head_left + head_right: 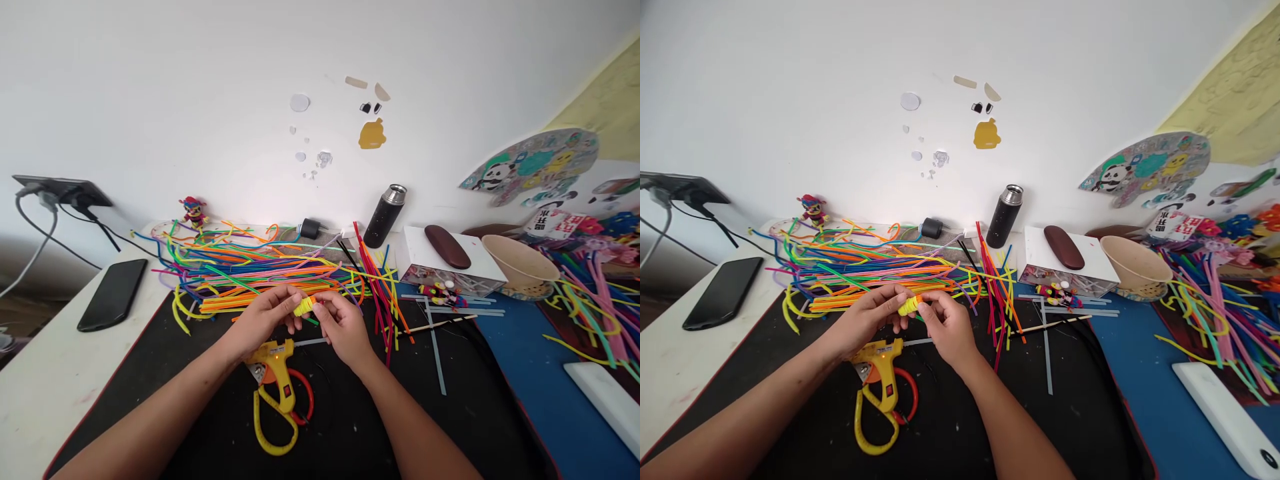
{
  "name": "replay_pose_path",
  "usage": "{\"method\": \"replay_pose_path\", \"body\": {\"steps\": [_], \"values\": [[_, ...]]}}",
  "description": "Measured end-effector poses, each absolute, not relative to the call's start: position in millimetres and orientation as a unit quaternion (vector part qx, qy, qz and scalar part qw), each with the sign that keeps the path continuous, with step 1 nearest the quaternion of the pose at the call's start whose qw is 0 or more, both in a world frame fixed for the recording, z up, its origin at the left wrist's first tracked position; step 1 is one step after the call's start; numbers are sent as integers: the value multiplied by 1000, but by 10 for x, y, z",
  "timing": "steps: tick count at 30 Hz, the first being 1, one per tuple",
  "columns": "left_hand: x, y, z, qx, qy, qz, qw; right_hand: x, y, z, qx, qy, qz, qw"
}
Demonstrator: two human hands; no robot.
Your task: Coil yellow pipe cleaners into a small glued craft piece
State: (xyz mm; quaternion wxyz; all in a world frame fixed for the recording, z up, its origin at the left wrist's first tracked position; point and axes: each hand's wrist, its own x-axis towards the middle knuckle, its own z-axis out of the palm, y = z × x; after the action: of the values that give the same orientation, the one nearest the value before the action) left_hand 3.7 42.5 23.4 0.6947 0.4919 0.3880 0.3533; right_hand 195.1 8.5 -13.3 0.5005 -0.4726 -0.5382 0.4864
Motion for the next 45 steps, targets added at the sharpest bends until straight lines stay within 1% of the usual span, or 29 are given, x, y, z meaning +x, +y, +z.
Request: {"method": "replay_pose_path", "body": {"steps": [5, 11, 18, 27, 40, 45], "values": [[-6, 444, 301, 517, 379, 324, 695, 1972, 89, -147, -481, -553, 468, 494], [-10, 469, 274, 527, 390, 314, 687, 1964, 86, -149, -501, -621, 389, 460], [-27, 486, 232, 529, 391, 291, 695, 1972, 80, -101, -505, -648, 363, 440], [13, 459, 215, 524, 407, 284, 692, 1947, 70, -135, -502, -631, 380, 453], [-6, 476, 248, 513, 400, 281, 706, 1935, 64, -130, -499, -587, 452, 450], [-40, 511, 306, 528, 390, 266, 706, 1939, 76, -100, -503, -602, 427, 449]]}}
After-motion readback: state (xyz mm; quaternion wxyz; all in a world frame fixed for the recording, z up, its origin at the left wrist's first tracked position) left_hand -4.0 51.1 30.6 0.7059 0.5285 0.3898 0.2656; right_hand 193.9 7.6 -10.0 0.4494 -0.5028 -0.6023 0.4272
